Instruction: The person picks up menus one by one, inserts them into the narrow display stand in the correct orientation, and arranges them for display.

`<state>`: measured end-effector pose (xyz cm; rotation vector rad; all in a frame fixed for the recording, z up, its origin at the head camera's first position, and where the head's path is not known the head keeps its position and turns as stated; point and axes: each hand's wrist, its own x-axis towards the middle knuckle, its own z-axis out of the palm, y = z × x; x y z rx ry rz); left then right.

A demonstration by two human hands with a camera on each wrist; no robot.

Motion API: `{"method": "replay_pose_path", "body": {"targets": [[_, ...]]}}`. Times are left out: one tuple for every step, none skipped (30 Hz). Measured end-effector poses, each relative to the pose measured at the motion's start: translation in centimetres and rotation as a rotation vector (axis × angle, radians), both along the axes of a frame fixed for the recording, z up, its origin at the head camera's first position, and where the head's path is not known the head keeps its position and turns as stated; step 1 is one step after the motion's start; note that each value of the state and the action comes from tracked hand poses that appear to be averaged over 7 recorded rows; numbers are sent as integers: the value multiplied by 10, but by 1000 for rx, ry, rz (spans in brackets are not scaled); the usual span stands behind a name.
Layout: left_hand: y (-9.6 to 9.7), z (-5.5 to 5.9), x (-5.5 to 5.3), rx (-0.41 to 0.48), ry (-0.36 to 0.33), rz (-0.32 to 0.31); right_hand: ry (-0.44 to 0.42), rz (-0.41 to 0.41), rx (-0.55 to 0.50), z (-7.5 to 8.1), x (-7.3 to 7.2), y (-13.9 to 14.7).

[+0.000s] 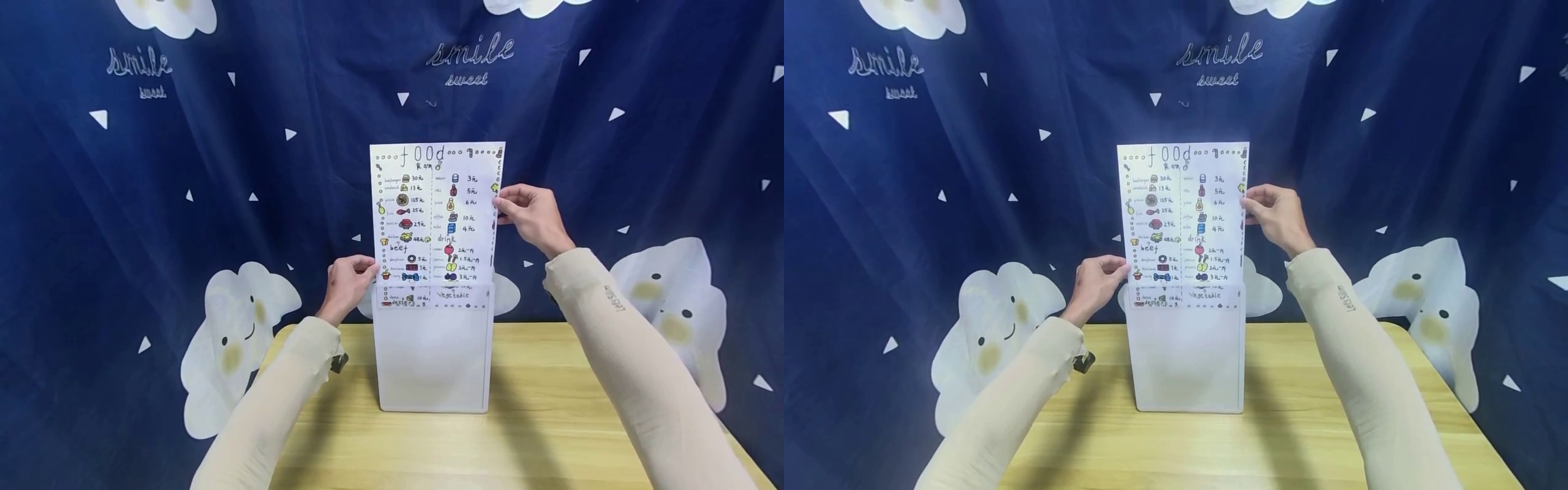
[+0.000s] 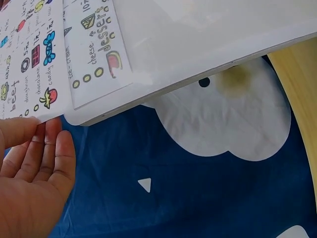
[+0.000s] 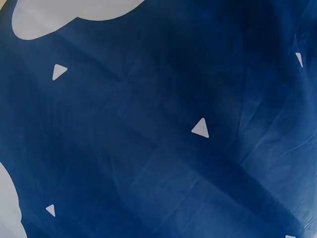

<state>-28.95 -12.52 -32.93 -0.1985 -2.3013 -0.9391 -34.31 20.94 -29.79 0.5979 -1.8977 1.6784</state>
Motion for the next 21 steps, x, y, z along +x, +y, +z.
{"method": "replay_pose_path", "body": {"targets": [[0, 0, 0, 2, -1, 3, -1, 2, 3, 0, -1, 0], [1, 0, 0, 3, 2, 4, -2, 3, 6, 0, -2, 0], [1, 1, -1, 4, 6, 6, -1, 6, 8, 0, -3, 1], [2, 1, -1, 3, 10, 7, -1, 8, 9, 0, -4, 1], [2, 2, -1, 2, 14, 7, -2, 6, 12, 0, -4, 1], [3, 2, -1, 3, 17, 7, -1, 7, 12, 0, -5, 1], [3, 3, -1, 3, 20, 5, -2, 7, 13, 0, -5, 1], [2, 3, -1, 3, 20, 4, -3, 5, 16, 0, -5, 1], [2, 3, -1, 4, 18, 5, -5, 4, 18, 0, -5, 1], [2, 4, -1, 4, 17, 6, -8, 2, 22, 0, -5, 0], [2, 4, -1, 5, 16, 8, -8, 1, 25, 0, -4, 0], [2, 4, -1, 7, 14, 9, -8, 2, 27, 0, -5, 0], [2, 4, -1, 7, 14, 11, -10, 1, 30, -1, -4, 0], [3, 5, -1, 7, 15, 11, -11, 1, 32, -1, -4, 0], [3, 5, -1, 6, 16, 11, -13, 1, 33, -1, -4, 0], [3, 5, 0, 5, 18, 12, -16, 1, 35, -1, -4, 0], [3, 5, 0, 3, 17, 13, -19, 3, 35, -2, -3, 0], [3, 5, 0, 2, 15, 13, -23, 6, 35, -2, -3, 0], [2, 4, 1, 1, 13, 13, -26, 9, 35, -2, -3, 0], [2, 4, 1, 2, 10, 14, -29, 11, 38, -2, -3, 0], [2, 4, 1, 4, 7, 14, -30, 12, 41, -1, -3, -1]]}}
